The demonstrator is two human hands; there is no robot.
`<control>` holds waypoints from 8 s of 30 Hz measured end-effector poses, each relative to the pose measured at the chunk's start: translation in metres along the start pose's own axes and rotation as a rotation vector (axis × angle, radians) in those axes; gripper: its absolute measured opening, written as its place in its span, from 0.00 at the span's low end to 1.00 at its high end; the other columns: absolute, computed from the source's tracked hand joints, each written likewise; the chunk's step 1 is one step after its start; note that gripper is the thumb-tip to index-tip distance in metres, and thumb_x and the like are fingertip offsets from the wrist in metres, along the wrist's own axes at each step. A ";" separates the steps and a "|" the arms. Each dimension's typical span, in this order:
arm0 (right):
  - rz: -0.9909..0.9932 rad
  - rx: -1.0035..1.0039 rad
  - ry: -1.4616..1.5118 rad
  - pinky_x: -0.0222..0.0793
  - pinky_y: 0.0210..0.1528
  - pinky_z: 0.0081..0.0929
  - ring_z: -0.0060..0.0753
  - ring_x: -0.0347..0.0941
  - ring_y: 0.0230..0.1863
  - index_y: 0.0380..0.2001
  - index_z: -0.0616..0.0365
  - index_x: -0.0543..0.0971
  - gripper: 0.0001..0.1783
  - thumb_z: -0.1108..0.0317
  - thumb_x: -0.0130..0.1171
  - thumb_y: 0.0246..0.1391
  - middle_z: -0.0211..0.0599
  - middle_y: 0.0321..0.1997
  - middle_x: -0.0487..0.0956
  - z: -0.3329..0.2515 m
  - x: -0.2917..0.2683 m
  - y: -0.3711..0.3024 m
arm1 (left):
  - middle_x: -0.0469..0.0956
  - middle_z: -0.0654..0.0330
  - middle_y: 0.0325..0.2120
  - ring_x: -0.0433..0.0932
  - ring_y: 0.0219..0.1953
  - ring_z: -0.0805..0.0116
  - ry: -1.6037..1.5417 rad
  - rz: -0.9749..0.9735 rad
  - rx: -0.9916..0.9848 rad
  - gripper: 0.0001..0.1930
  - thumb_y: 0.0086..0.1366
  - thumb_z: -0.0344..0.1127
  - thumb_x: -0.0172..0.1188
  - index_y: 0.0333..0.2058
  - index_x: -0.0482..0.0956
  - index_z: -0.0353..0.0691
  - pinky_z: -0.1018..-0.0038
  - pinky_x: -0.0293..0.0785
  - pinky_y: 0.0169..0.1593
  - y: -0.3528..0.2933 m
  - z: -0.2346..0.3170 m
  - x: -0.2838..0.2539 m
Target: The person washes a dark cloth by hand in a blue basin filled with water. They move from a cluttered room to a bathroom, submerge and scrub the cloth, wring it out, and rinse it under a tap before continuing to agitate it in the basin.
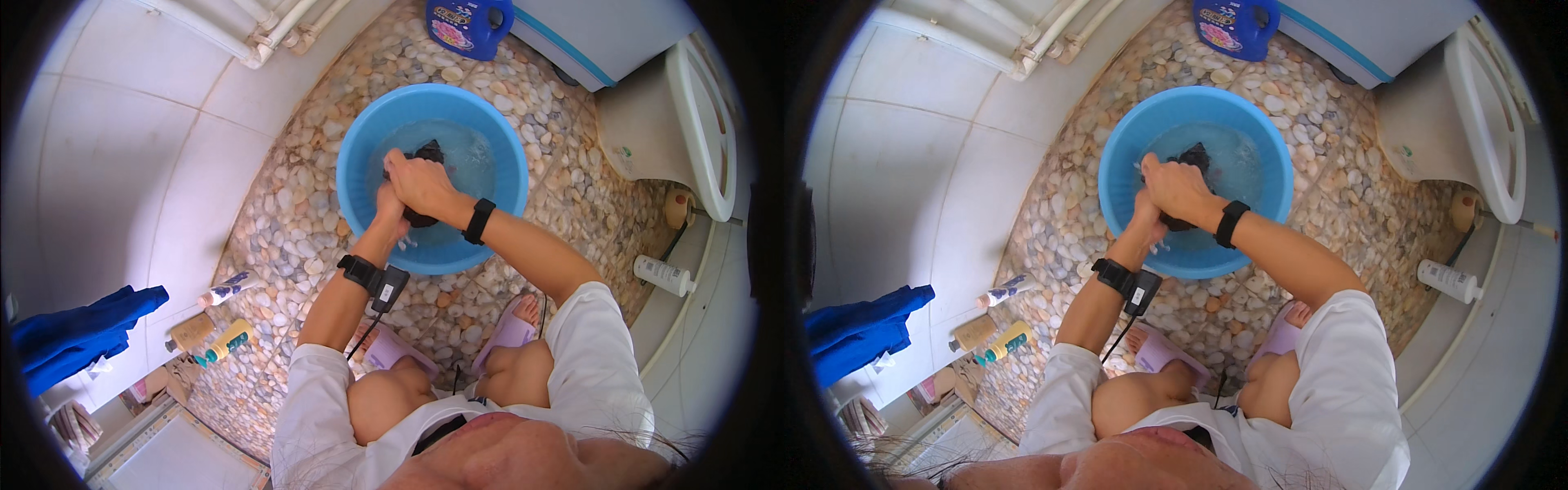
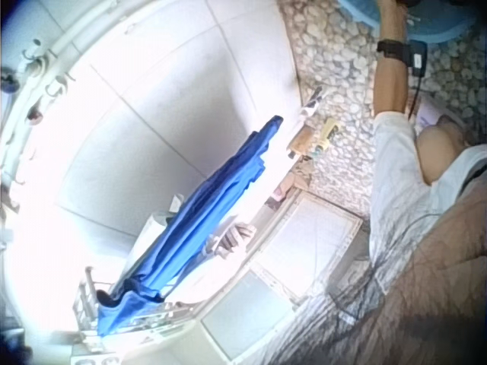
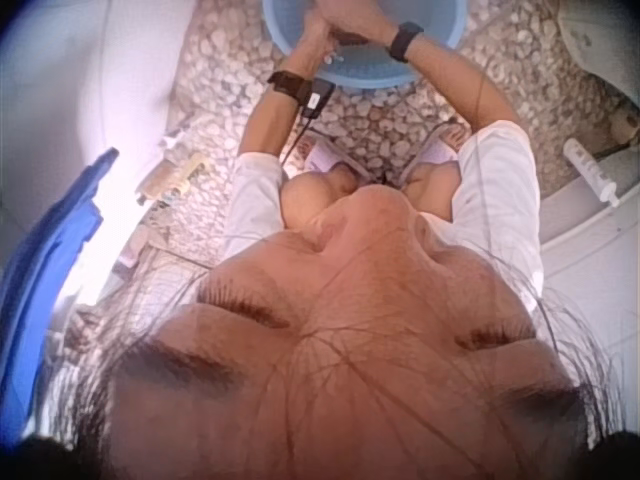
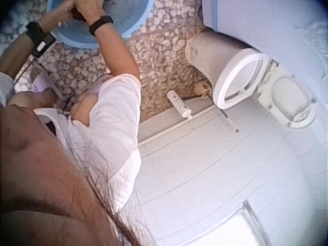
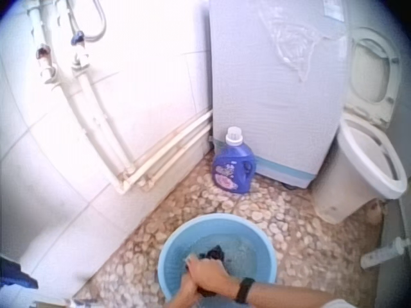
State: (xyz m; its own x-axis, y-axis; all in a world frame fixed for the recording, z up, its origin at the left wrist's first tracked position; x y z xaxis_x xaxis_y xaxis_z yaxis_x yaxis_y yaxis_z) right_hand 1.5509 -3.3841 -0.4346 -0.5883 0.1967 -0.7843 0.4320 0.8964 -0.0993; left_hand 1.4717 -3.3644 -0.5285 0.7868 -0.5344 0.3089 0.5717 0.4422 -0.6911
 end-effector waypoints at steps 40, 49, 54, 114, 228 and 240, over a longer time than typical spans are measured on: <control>0.128 -0.002 0.033 0.71 0.33 0.57 0.60 0.77 0.28 0.28 0.57 0.78 0.18 0.57 0.44 0.61 0.48 0.25 0.80 -0.009 -0.022 -0.005 | 0.77 0.55 0.41 0.79 0.42 0.61 -0.184 -0.047 -0.148 0.19 0.70 0.48 0.43 0.47 0.72 0.41 0.65 0.79 0.40 0.000 0.010 0.017; 0.045 0.018 -0.085 0.72 0.42 0.51 0.59 0.76 0.40 0.30 0.59 0.80 0.15 0.62 0.45 0.57 0.54 0.33 0.80 0.094 0.012 0.042 | 0.78 0.52 0.43 0.78 0.45 0.59 -0.017 0.011 0.097 0.20 0.69 0.46 0.50 0.50 0.71 0.35 0.63 0.75 0.49 0.028 0.038 -0.012; 0.099 0.377 -0.003 0.65 0.56 0.51 0.65 0.69 0.53 0.57 0.51 0.64 0.22 0.60 0.46 0.59 0.60 0.50 0.74 0.167 0.026 0.038 | 0.47 0.46 0.66 0.62 0.62 0.52 0.001 0.074 0.072 0.39 0.66 0.48 0.54 0.67 0.45 0.37 0.56 0.70 0.56 0.029 0.041 -0.037; -0.252 -0.168 -0.843 0.70 0.27 0.40 0.45 0.75 0.27 0.23 0.55 0.80 0.08 0.67 0.53 0.48 0.47 0.34 0.75 0.108 -0.100 -0.062 | 0.82 0.58 0.33 0.80 0.34 0.57 1.481 -0.209 0.727 0.11 0.57 0.40 0.61 0.37 0.81 0.43 0.64 0.77 0.37 -0.085 0.014 0.014; -0.385 -0.023 -0.517 0.71 0.45 0.43 0.48 0.75 0.47 0.45 0.48 0.75 0.21 0.79 0.49 0.47 0.44 0.42 0.78 0.104 0.012 -0.045 | 0.74 0.58 0.46 0.76 0.42 0.57 1.142 0.268 1.200 0.13 0.53 0.25 0.61 0.39 0.77 0.41 0.66 0.72 0.45 -0.095 0.102 -0.048; -0.130 -0.714 -0.563 0.66 0.43 0.35 0.41 0.69 0.41 0.17 0.48 0.75 0.09 0.78 0.58 0.32 0.30 0.28 0.72 -0.008 -0.066 0.073 | 0.79 0.63 0.33 0.78 0.40 0.63 1.495 0.023 1.026 0.07 0.53 0.29 0.60 0.33 0.79 0.45 0.67 0.71 0.41 -0.075 0.045 -0.019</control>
State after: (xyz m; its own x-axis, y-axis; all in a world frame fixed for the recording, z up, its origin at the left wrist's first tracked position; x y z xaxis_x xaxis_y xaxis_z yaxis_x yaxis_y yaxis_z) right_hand 1.6162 -3.3287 -0.3854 -0.1022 0.0223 -0.9945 -0.2497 0.9672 0.0474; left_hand 1.4245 -3.3551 -0.4535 0.2768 -0.3925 -0.8771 0.9209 0.3689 0.1256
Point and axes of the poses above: each hand's wrist, its own y-axis towards the middle knuckle, its own x-axis out of the palm, z = x × y, the point moved 8 cm from there along y, towards the middle knuckle
